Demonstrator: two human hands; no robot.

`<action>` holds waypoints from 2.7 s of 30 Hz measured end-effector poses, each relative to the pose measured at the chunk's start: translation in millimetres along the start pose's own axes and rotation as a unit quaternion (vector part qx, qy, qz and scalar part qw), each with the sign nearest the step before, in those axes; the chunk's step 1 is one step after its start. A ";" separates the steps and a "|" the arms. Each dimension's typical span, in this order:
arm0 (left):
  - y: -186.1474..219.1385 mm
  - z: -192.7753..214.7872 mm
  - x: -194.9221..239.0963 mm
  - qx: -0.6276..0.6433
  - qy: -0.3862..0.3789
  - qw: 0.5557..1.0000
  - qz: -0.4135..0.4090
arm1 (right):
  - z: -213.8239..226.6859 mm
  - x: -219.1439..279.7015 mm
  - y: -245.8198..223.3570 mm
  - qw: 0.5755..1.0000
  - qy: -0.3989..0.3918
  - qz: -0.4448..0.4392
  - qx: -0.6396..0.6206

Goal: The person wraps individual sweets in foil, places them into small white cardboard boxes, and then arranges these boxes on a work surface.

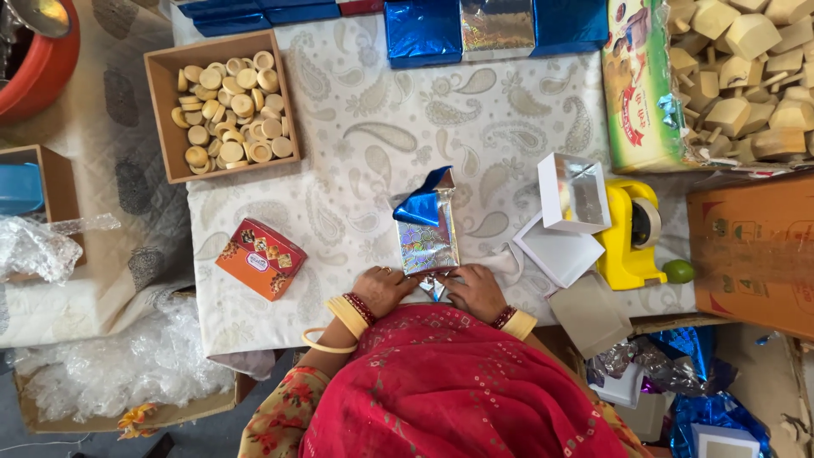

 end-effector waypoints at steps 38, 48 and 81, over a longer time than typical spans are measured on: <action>20.3 39.1 -24.0 -0.065 0.125 0.990 0.023 | 24.6 -59.9 -22.2 0.996 0.013 -0.066 -0.051; 16.5 70.6 -45.7 0.065 0.210 0.969 0.116 | 44.3 -73.1 -21.4 0.984 0.068 -0.081 -0.147; -13.9 24.6 -50.2 0.081 0.185 0.949 0.244 | 8.6 -71.3 18.9 0.985 0.075 -0.137 -0.080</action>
Point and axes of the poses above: each hand's wrist, its own x-axis away from the middle knuckle, its own z-axis out of the back of the hand, y = z × x, the point moved 5 cm from there along -x, towards the middle knuckle, and after that the axes turned 9 degrees about y, right-handed, at the moved point
